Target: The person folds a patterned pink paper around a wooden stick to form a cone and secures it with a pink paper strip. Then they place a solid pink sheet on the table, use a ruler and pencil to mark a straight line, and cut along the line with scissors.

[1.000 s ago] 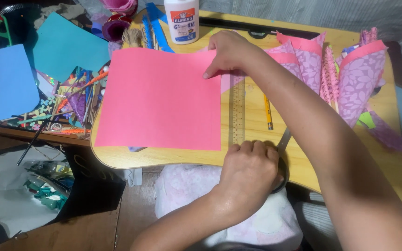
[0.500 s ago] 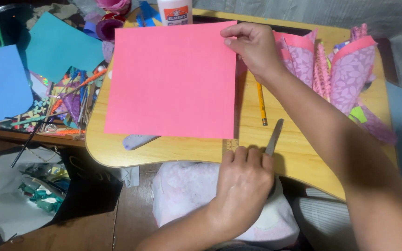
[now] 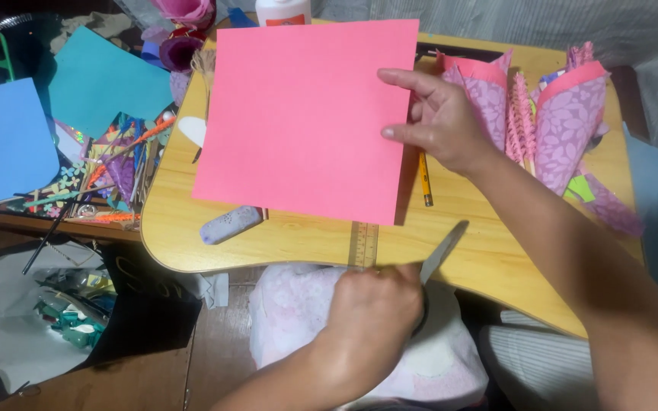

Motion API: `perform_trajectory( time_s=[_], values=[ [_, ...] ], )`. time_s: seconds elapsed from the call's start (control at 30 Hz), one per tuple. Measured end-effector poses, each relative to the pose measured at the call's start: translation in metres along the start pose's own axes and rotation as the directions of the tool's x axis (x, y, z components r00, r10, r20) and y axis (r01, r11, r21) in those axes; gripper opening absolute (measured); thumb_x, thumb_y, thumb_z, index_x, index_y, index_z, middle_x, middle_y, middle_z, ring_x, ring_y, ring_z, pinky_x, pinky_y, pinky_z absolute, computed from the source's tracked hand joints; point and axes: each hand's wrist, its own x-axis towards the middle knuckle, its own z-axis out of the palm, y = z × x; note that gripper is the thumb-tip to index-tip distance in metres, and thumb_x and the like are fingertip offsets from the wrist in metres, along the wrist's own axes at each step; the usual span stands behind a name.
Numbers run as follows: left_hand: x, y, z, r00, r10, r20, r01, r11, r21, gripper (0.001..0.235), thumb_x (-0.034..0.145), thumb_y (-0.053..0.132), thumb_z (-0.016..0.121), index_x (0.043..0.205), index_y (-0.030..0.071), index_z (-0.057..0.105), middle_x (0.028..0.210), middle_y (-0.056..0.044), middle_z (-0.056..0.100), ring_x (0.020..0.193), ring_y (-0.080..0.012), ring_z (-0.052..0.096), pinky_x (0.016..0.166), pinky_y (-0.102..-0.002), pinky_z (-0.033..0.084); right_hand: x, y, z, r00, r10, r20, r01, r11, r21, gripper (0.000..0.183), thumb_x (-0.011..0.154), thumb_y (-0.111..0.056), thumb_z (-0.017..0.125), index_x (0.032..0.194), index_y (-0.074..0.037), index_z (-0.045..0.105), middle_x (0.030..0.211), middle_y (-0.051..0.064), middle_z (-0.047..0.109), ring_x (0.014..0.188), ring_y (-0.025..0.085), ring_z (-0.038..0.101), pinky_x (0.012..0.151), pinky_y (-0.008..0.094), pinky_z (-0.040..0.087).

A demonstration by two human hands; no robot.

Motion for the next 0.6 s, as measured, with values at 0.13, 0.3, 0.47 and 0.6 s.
perform_trajectory(
  time_s=[0.13,0.3,0.47,0.6],
  values=[
    [-0.023,-0.046,-0.049,0.955,0.063,0.29,0.097,0.858,-0.505,0.024,0.085,0.031,0.066,0.096,0.011,0.057,0.063,-0.012,0.067,0.057,-0.0433,0.065,0.049,-0.055,0.047,-0.012,0.0,-0.003,0.998,0.043,-0.041,-0.043,0.999,-0.021,0.033,0.089,0.002,0.077,0.12,-0.006,0.069,0.122,0.012,0.072,0.121,0.022,0.069,0.109,0.031,0.058],
    [-0.064,-0.065,-0.041,0.929,-0.071,0.364,0.326,0.623,-0.711,0.044,0.075,0.028,0.074,0.116,0.018,0.064,0.068,-0.003,0.075,0.054,-0.0257,0.069,0.052,-0.038,0.051,-0.025,-0.014,-0.003,0.994,0.107,0.029,-0.107,0.994,0.01,0.049,0.086,0.0,0.075,0.133,-0.005,0.062,0.144,0.012,0.061,0.091,0.011,0.05,0.08,0.02,0.049],
    [-0.083,-0.06,-0.034,0.794,-0.128,0.594,0.597,0.35,-0.722,0.043,0.072,0.024,0.082,0.111,0.023,0.065,0.079,0.009,0.082,0.04,-0.0076,0.053,0.041,-0.025,0.045,-0.04,-0.014,0.001,0.986,0.05,0.162,-0.076,0.984,0.161,0.081,0.08,0.012,0.075,0.152,0.001,0.039,0.163,0.016,0.039,0.104,0.012,0.058,0.076,0.024,0.063],
    [-0.085,-0.052,-0.034,0.74,-0.085,0.668,0.67,0.19,-0.718,0.04,0.084,0.023,0.076,0.12,0.019,0.059,0.067,0.004,0.07,0.045,-0.0064,0.046,0.042,-0.025,0.037,-0.054,-0.017,0.007,0.984,0.163,0.069,-0.169,0.98,0.104,0.044,0.083,0.003,0.078,0.125,-0.002,0.068,0.126,0.012,0.069,0.111,0.017,0.069,0.093,0.025,0.061]
  ],
)
